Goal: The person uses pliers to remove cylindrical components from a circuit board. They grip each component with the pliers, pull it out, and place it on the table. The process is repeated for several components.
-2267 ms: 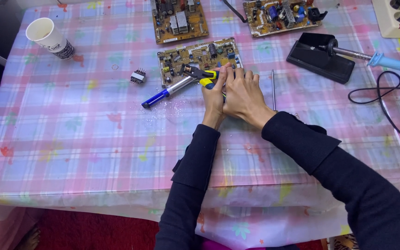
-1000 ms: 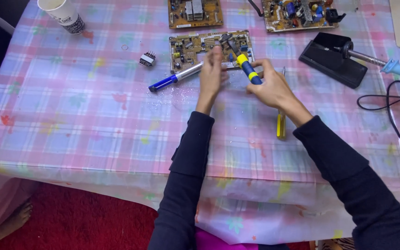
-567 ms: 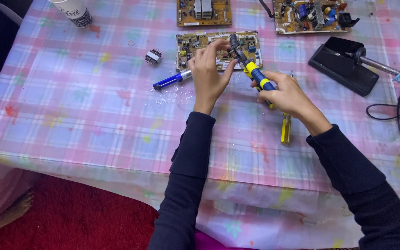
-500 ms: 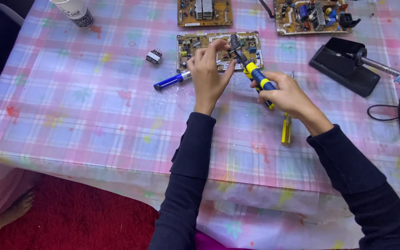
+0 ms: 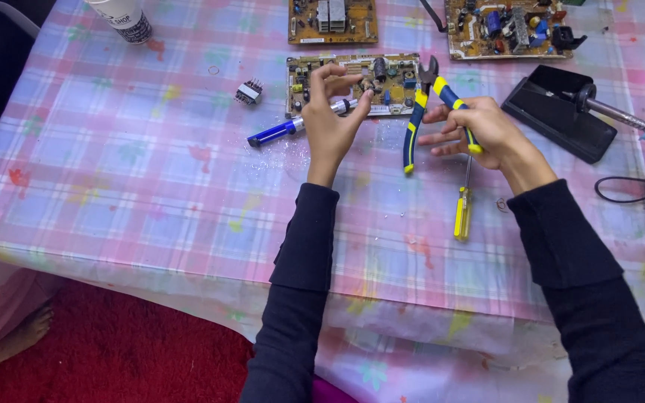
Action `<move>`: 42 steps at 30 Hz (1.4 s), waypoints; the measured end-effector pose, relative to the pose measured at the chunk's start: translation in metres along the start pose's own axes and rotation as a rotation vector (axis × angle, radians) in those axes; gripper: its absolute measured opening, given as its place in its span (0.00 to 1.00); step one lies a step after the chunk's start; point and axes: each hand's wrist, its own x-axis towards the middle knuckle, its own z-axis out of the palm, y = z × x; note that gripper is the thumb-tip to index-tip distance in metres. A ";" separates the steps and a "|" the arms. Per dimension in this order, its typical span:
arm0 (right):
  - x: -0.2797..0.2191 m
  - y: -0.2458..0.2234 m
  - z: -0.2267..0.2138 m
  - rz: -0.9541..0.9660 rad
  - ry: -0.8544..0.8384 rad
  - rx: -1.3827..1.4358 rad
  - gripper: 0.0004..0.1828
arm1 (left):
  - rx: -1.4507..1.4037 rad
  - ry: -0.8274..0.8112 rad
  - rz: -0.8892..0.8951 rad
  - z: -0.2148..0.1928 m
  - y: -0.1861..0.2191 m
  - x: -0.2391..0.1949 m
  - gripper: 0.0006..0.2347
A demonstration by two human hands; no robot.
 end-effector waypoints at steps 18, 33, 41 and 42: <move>0.017 0.037 0.044 -1.282 0.453 -0.692 0.07 | -0.129 -0.183 -0.157 0.018 -0.012 -0.011 0.14; 0.011 0.036 0.043 -1.244 0.491 -0.503 0.04 | -0.091 -0.104 0.083 0.018 0.013 -0.005 0.10; 0.011 0.037 0.045 -1.178 0.455 -0.360 0.04 | -0.029 -0.043 0.158 0.022 0.015 -0.008 0.10; 0.011 0.037 0.046 -1.158 0.438 -0.321 0.05 | -0.008 -0.035 0.169 0.023 0.014 -0.009 0.10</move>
